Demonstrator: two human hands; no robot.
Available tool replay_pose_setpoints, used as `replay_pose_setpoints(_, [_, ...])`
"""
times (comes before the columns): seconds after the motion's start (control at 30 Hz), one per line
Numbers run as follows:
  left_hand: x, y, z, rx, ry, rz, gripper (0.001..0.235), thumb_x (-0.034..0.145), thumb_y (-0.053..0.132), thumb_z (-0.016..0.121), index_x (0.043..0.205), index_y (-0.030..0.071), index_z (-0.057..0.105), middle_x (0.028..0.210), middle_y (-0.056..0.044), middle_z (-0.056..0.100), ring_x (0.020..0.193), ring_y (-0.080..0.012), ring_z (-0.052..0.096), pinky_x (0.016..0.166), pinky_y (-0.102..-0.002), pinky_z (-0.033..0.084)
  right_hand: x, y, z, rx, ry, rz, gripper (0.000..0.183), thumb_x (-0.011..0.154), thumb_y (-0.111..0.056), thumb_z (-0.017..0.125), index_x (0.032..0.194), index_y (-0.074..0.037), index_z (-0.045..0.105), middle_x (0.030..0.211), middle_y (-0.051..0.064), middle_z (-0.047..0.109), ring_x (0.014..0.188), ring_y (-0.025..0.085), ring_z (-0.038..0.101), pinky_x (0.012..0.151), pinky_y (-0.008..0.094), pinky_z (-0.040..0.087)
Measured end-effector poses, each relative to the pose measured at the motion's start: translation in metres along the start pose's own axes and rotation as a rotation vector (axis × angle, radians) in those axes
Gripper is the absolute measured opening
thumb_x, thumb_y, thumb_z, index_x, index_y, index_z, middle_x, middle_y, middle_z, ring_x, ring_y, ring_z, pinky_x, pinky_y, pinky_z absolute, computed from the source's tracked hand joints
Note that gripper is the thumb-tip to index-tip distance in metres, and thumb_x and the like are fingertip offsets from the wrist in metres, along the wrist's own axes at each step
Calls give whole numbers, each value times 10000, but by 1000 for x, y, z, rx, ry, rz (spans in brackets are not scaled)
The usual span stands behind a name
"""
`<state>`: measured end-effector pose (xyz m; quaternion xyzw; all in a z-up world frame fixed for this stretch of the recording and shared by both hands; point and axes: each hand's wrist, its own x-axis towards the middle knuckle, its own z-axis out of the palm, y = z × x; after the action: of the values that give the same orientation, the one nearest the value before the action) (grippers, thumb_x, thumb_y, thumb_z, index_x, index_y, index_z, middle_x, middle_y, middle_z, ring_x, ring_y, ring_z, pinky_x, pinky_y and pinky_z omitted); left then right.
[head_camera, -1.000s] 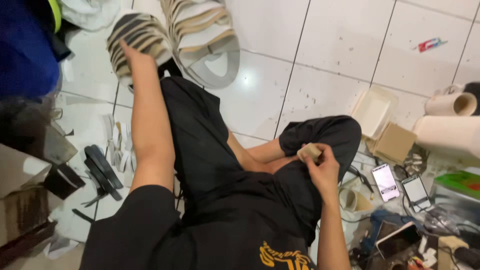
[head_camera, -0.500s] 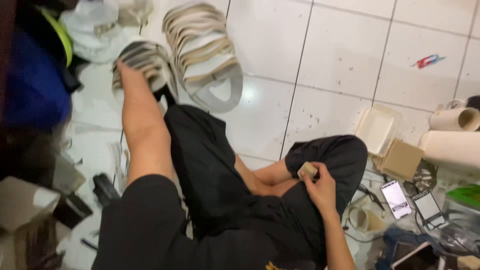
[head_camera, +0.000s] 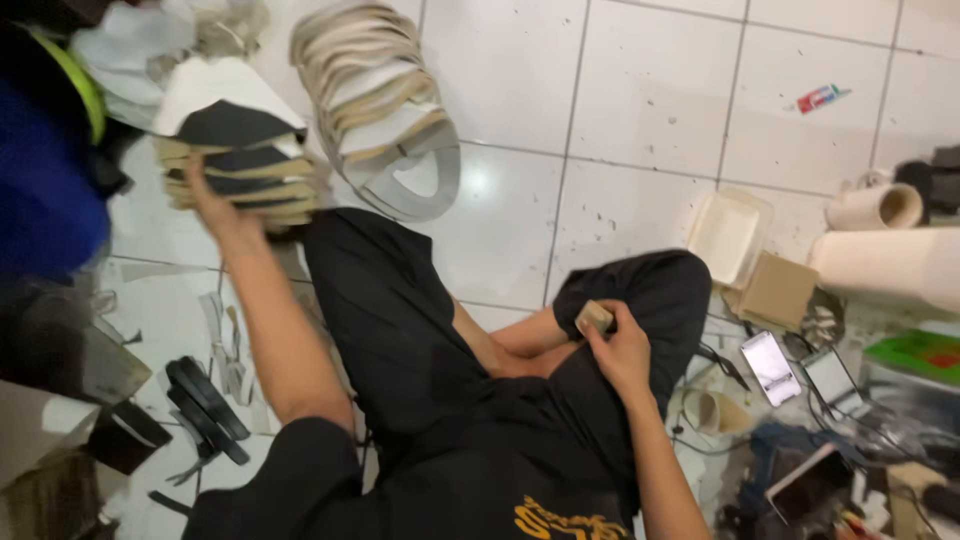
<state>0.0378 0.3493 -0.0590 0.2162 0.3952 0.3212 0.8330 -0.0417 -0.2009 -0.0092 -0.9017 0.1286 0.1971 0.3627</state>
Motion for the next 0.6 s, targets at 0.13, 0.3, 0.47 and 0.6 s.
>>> replay_pose_setpoints(0.13, [-48,-6,-12,127,-556,-51,386,834,340,599,1190,189,602,1302,-64,605,1206,-204,618,1114,-386,532,32,33,10,362,48,-76,427,788,-129,743,1163,-19,570,1067,330,605,995,441,604,806,462,525])
replay_pose_setpoints(0.3, [-126,-117,-16,156,-820,-174,348,838,264,490,1166,181,569,1260,-24,593,1163,-147,583,1082,-329,453,43,2,-11,574,14,-332,409,823,-130,709,1187,8,584,1104,209,592,1032,272,551,882,426,484])
replay_pose_setpoints(0.47, [-230,-205,22,271,-1060,-110,205,933,106,465,1074,61,607,1050,39,626,1002,-10,559,888,-126,390,42,-79,-29,999,-280,-605,325,790,-184,763,1066,-102,612,1472,156,401,1351,303,410,1040,376,408])
replay_pose_setpoints(0.6, [-225,-190,19,338,-1165,-81,180,981,27,456,1028,2,627,946,71,641,922,58,545,790,-25,355,51,-80,26,771,-398,-738,282,861,-84,689,1098,-32,546,1427,236,416,1360,391,333,1097,528,257])
